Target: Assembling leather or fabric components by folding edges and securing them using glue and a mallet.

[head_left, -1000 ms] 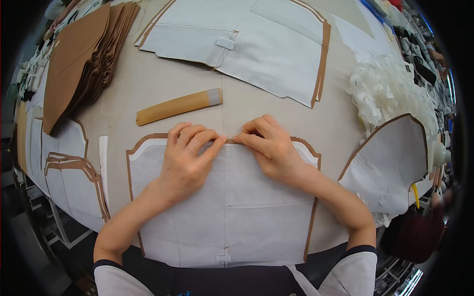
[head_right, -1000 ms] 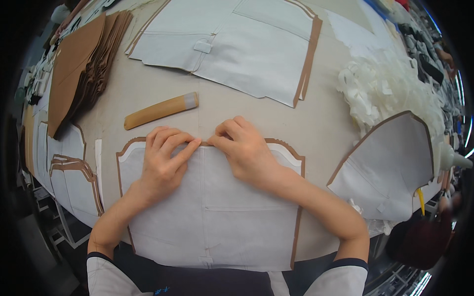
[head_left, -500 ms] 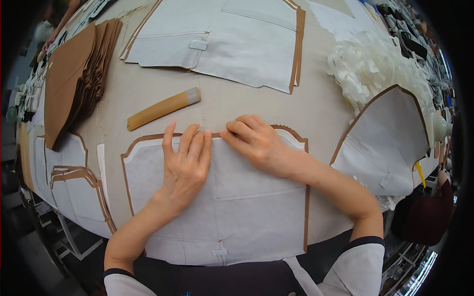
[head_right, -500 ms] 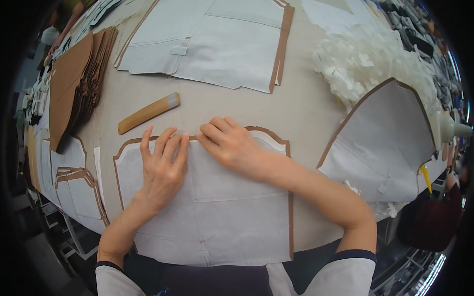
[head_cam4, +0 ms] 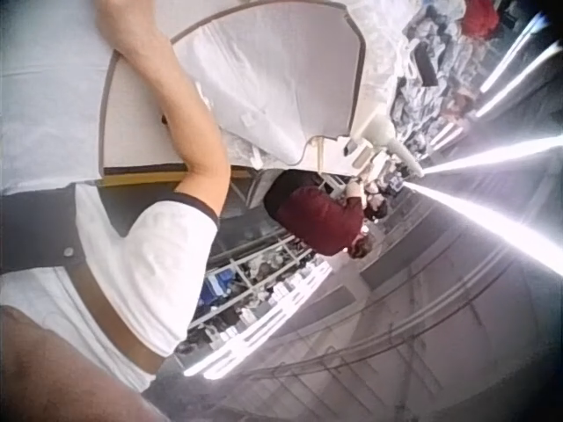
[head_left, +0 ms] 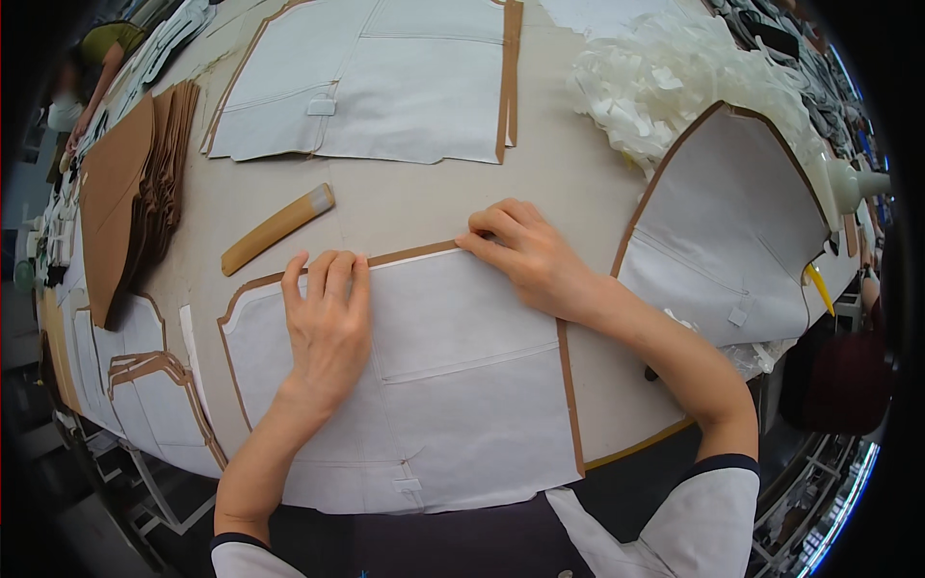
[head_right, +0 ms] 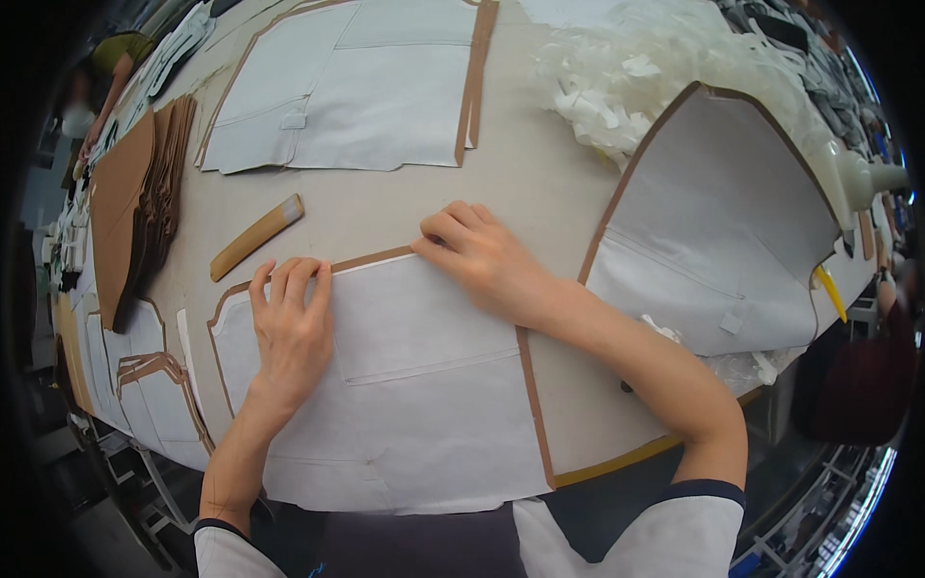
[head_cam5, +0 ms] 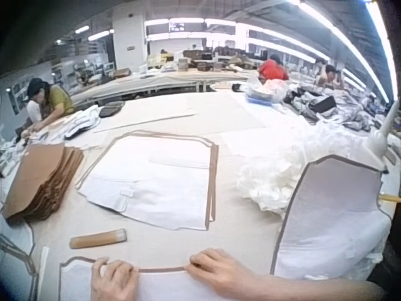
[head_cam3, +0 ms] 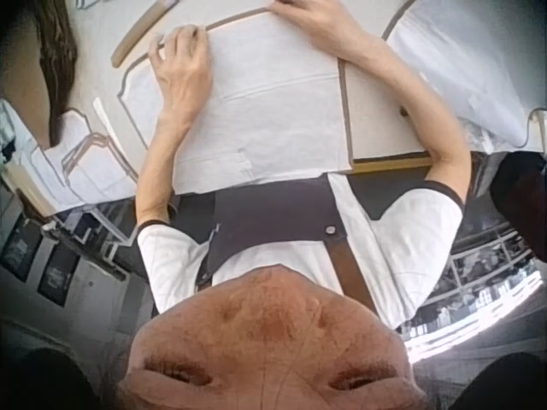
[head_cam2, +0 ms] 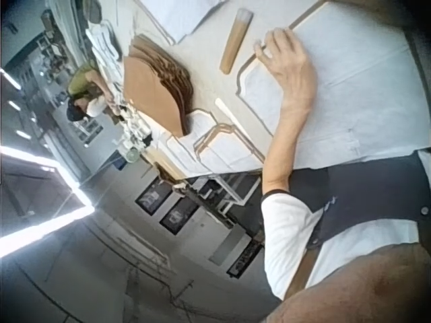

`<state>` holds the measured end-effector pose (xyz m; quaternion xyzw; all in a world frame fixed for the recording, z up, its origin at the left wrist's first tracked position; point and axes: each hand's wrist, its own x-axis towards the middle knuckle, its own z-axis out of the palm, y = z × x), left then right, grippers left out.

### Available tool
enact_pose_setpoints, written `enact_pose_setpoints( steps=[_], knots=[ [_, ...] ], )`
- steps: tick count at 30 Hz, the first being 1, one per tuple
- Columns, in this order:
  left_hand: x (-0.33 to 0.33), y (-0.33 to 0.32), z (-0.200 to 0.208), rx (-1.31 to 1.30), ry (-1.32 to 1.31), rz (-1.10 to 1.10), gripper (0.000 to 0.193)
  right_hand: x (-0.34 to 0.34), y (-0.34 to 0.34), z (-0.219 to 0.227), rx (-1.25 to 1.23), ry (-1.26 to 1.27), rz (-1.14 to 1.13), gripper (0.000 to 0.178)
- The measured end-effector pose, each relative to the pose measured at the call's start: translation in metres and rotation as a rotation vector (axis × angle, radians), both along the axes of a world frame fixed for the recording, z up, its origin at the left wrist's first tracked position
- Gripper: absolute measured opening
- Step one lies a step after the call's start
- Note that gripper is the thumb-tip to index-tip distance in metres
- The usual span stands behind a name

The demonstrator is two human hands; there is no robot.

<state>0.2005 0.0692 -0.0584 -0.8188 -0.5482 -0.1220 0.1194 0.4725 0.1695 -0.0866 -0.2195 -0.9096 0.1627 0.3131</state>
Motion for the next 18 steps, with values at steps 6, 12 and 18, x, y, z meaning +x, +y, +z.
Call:
enact_pose_setpoints(
  steps=[6, 12, 18],
  knots=[
    [0.066, 0.035, 0.009, -0.255, -0.455, -0.135, 0.048, 0.006, -0.007, 0.023, -0.28, -0.005, -0.252, 0.043],
    [0.083, 0.075, 0.005, -0.384, -0.568, -0.28, 0.043, 0.049, -0.034, 0.035, -0.446, -0.113, -0.469, 0.044],
    [0.081, 0.1, 0.01, -0.784, -0.664, -0.341, 0.017, 0.047, -0.038, 0.031, -0.378, -0.082, -0.486, 0.026]
  ],
)
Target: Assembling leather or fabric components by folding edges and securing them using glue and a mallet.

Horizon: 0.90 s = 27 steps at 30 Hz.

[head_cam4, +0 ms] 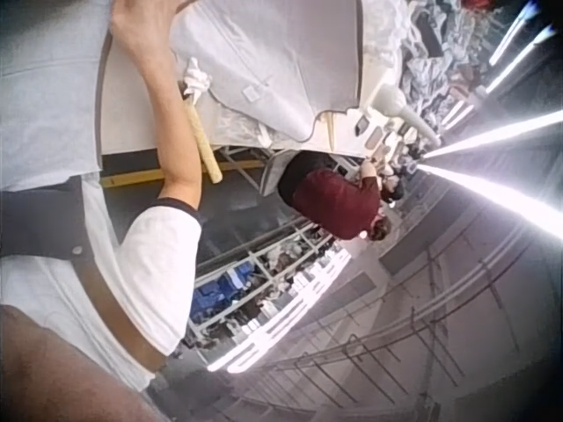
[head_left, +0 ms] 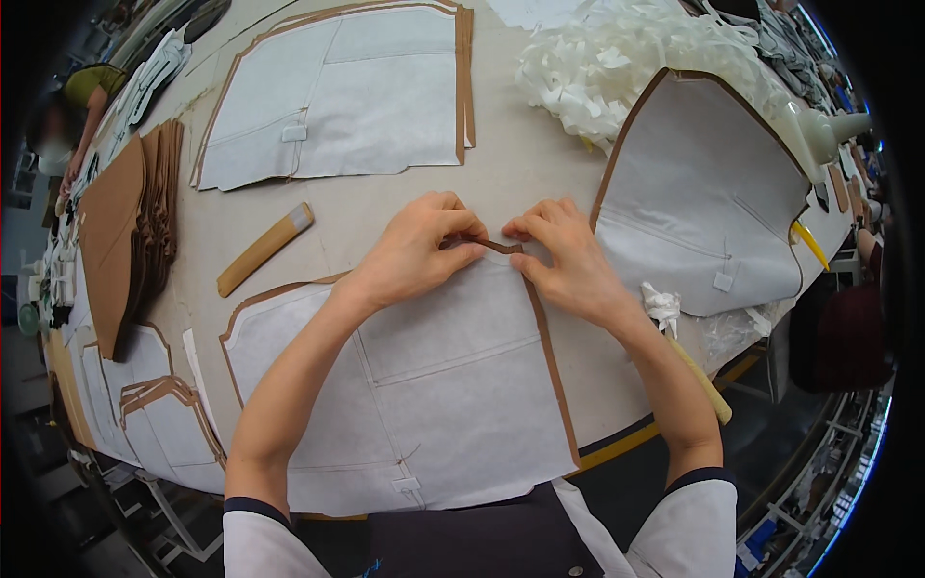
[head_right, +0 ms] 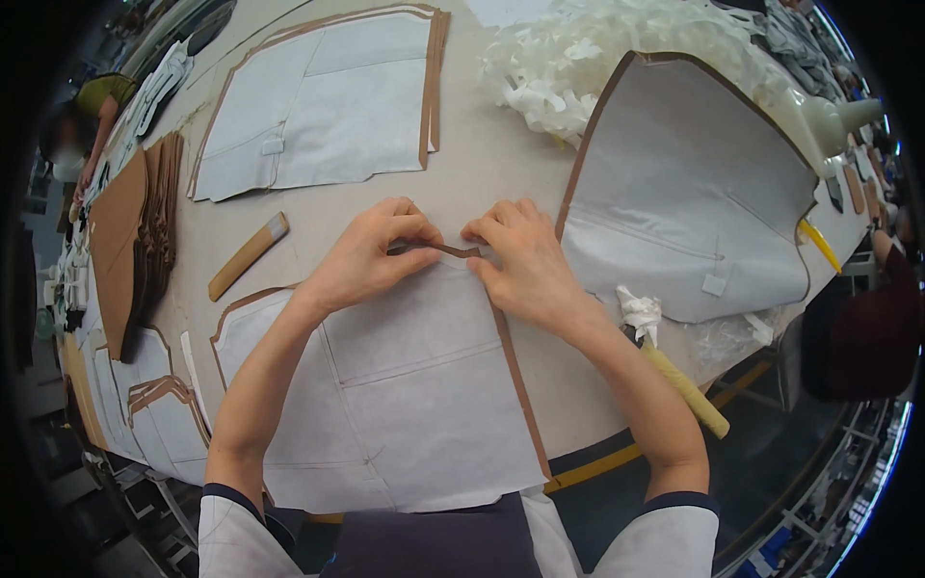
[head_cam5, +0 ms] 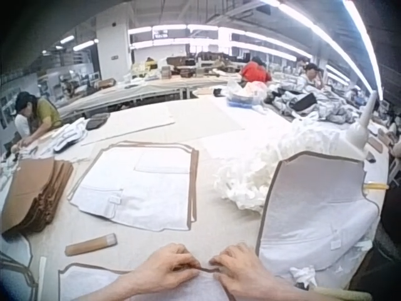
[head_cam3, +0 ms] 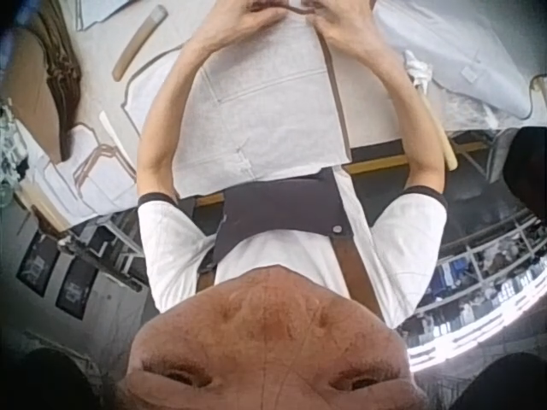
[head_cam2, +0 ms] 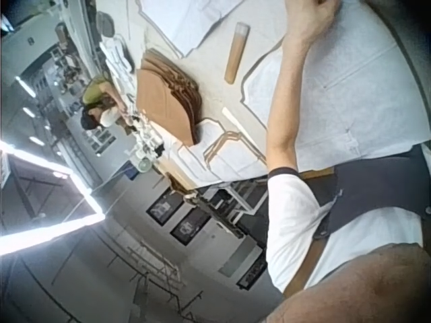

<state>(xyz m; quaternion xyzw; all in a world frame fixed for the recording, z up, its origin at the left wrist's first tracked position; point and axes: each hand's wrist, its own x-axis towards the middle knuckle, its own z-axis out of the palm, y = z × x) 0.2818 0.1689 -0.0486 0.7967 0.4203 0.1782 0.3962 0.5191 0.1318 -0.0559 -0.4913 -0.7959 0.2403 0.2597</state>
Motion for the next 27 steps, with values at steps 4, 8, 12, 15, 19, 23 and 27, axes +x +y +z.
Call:
enact_pose_setpoints(
  steps=[4, 8, 12, 15, 19, 23, 27],
  knots=[
    [-0.001, 0.004, -0.012, 0.127, -0.105, -0.073, 0.012, 0.001, 0.001, -0.008, -0.067, 0.037, 0.026, 0.012],
    [-0.004, 0.014, -0.019, 0.245, -0.079, -0.17, 0.012, -0.001, 0.002, -0.011, -0.02, 0.045, 0.056, 0.008],
    [-0.005, 0.016, -0.029, 0.244, -0.121, -0.182, 0.012, -0.003, 0.001, -0.019, -0.026, 0.076, 0.026, 0.011],
    [-0.005, 0.019, -0.032, 0.284, -0.152, -0.202, 0.011, -0.004, 0.0, -0.019, -0.025, 0.099, 0.009, 0.012],
    [-0.004, 0.024, -0.034, 0.279, -0.173, -0.243, 0.012, -0.002, -0.002, -0.021, -0.004, 0.117, -0.005, 0.013],
    [-0.009, 0.024, -0.03, 0.282, -0.135, -0.275, 0.016, 0.003, -0.001, -0.025, 0.084, 0.124, 0.06, 0.016],
    [-0.01, 0.022, -0.03, 0.325, -0.152, -0.286, 0.019, 0.008, -0.001, -0.025, 0.19, 0.084, 0.104, 0.02]
  ],
)
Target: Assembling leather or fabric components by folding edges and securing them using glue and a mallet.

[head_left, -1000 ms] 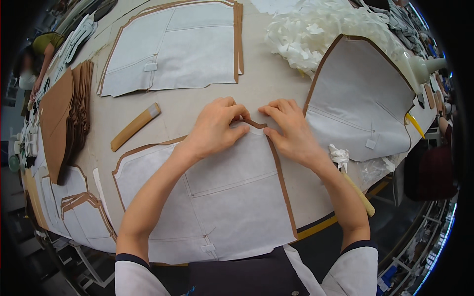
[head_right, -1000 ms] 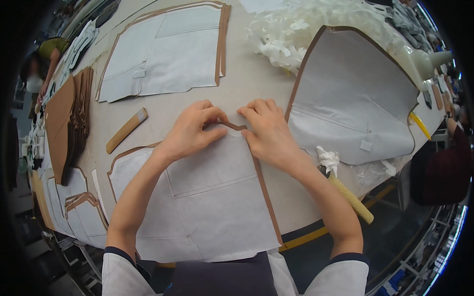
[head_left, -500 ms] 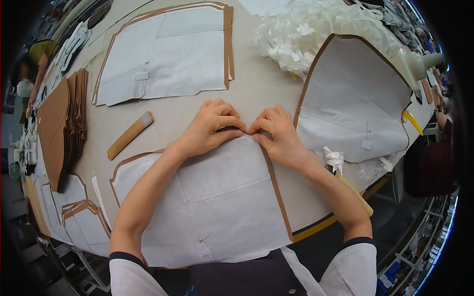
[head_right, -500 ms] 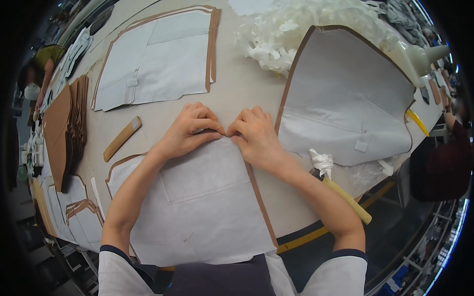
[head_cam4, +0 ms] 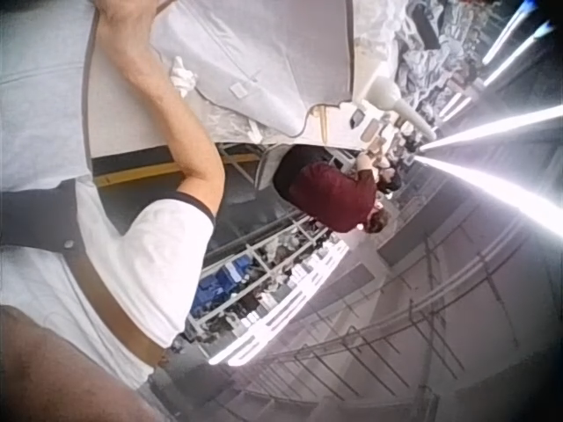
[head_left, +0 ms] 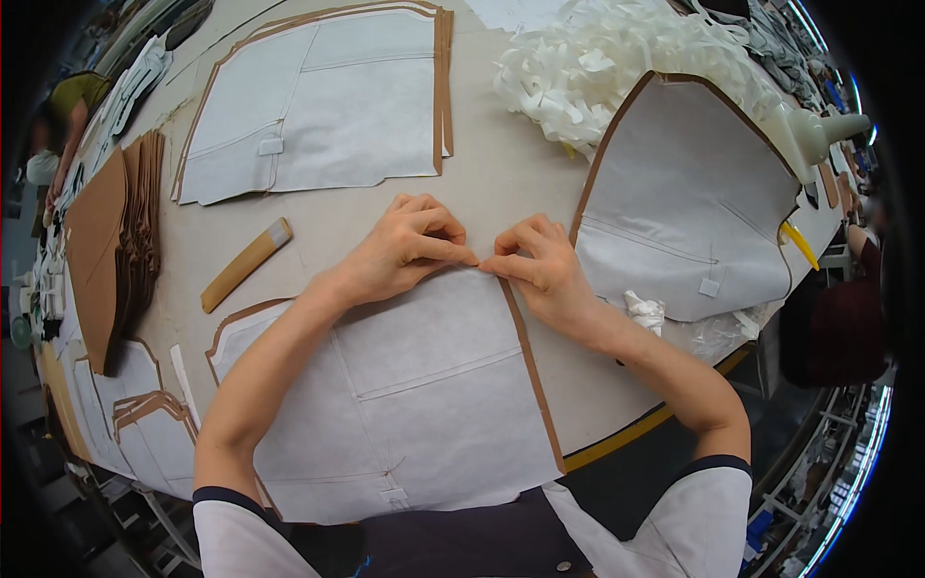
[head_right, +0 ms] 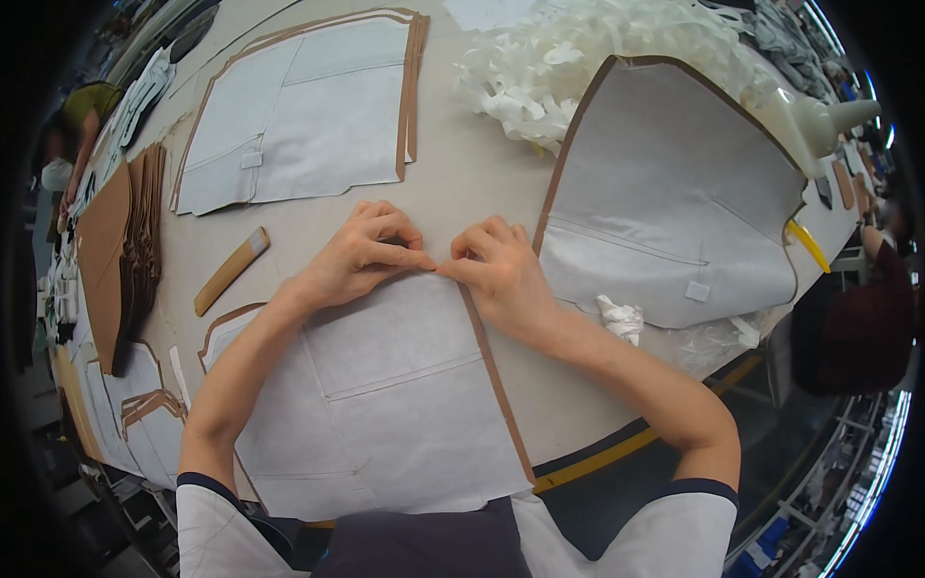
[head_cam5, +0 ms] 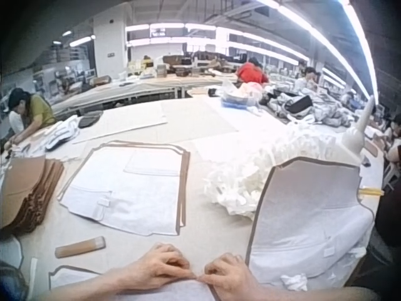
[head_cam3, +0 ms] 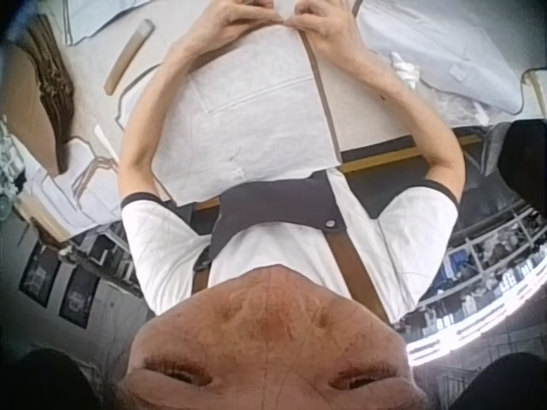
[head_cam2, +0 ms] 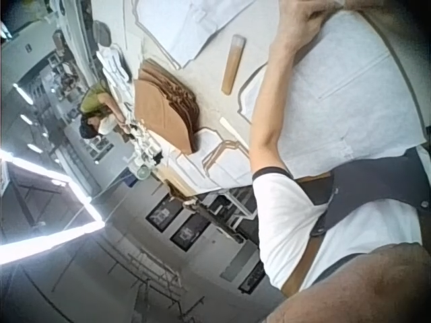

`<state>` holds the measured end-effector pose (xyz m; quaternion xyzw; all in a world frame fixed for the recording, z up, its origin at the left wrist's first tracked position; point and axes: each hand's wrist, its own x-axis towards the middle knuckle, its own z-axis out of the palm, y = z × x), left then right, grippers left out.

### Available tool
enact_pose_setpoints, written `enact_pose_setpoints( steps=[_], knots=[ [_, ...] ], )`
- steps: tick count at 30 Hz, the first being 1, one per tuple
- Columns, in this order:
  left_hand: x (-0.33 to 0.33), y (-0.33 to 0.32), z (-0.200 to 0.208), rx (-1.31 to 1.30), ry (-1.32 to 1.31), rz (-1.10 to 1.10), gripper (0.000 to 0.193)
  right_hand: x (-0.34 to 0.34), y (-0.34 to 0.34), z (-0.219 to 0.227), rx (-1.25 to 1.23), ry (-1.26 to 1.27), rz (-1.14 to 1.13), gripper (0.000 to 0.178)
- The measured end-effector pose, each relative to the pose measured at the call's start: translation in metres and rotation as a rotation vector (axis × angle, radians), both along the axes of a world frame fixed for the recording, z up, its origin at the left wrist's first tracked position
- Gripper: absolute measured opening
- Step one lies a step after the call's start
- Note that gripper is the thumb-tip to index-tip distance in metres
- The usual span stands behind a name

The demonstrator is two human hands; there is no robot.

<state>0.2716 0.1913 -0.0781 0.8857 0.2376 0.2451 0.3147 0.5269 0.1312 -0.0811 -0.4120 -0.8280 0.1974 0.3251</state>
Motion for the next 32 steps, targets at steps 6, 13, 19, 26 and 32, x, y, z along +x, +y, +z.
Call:
enact_pose_setpoints(
  steps=[6, 13, 19, 26, 32],
  knots=[
    [-0.001, 0.0, -0.004, 0.152, -0.006, -0.025, 0.025, 0.006, 0.003, -0.002, 0.238, -0.122, 0.127, 0.02],
    [-0.002, -0.025, 0.008, 0.414, 0.081, 0.033, 0.038, 0.0, -0.006, 0.0, 0.448, -0.256, 0.344, 0.032],
    [0.002, -0.078, 0.011, 0.155, 0.068, 0.538, 0.049, -0.013, -0.009, 0.003, 0.044, 0.035, 0.031, 0.036],
    [0.004, -0.09, 0.002, 0.163, 0.016, 0.613, 0.044, -0.014, -0.017, -0.001, 0.07, -0.073, 0.055, 0.041],
    [0.007, -0.111, -0.009, 0.26, 0.046, 0.651, 0.044, -0.017, -0.027, -0.01, 0.443, -0.388, 0.128, 0.048]
  ],
)
